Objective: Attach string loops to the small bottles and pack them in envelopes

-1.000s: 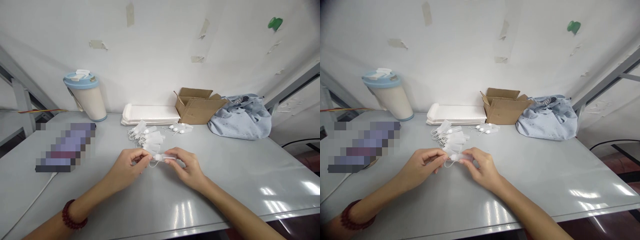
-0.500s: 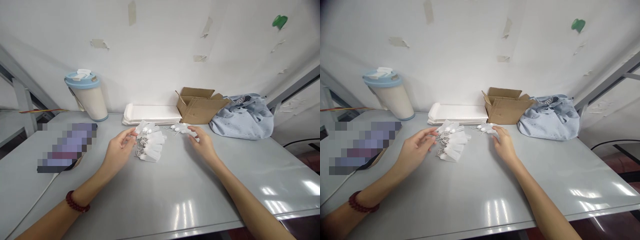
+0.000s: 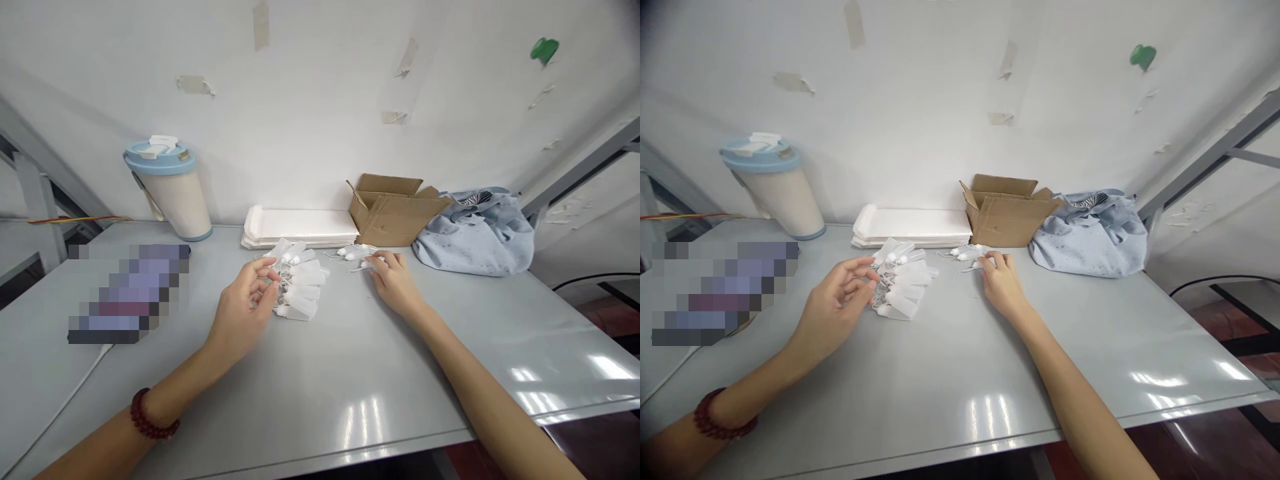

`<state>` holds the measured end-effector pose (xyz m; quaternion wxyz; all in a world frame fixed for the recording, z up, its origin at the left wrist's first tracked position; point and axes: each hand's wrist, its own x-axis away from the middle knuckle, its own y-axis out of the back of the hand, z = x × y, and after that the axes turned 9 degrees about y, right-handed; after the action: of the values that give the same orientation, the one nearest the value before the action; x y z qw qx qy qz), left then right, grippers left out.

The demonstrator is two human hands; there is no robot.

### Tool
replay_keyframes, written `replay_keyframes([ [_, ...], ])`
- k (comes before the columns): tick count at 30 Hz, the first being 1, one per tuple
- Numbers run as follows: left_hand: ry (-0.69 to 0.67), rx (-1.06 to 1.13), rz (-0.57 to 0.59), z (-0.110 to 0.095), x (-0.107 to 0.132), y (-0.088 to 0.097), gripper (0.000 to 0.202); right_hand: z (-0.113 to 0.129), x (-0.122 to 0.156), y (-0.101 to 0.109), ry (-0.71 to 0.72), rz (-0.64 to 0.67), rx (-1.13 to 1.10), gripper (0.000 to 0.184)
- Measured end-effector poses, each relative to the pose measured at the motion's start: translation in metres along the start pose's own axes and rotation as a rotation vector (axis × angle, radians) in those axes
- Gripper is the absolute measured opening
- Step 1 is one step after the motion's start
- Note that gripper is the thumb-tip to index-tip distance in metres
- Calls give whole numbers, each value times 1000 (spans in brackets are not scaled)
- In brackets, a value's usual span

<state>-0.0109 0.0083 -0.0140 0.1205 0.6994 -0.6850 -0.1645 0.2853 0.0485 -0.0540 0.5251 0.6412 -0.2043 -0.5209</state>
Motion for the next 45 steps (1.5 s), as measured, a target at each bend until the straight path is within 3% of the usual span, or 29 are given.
replay_keyframes([
  [7, -47, 2, 0, -3, 4, 0, 33, 3, -3, 1, -33, 15, -74, 26],
  [12, -40, -55, 31, -6, 9, -2, 26, 26, -4, 17, -70, 2, -207, 25],
  [17, -73, -85, 56, -8, 13, -5, 27, 56, -7, 35, -281, 72, -755, 28],
  [21, -97, -131, 121, -9, 14, -5, 29, 72, -4, 40, -308, 53, -1024, 24],
  [25, -255, -225, 237, -8, 14, -5, 28, 86, 1, 42, -281, 101, -1169, 21],
  [29, -386, -291, 348, -8, 15, -3, 24, 94, 2, 46, -238, 132, -1128, 18],
  [37, -285, -299, 422, -12, 13, -2, 23, 96, 1, 48, -219, 141, -1087, 15],
  [45, 6, -146, 532, -17, 15, -1, 30, 99, 3, 51, -203, 126, -1130, 15],
])
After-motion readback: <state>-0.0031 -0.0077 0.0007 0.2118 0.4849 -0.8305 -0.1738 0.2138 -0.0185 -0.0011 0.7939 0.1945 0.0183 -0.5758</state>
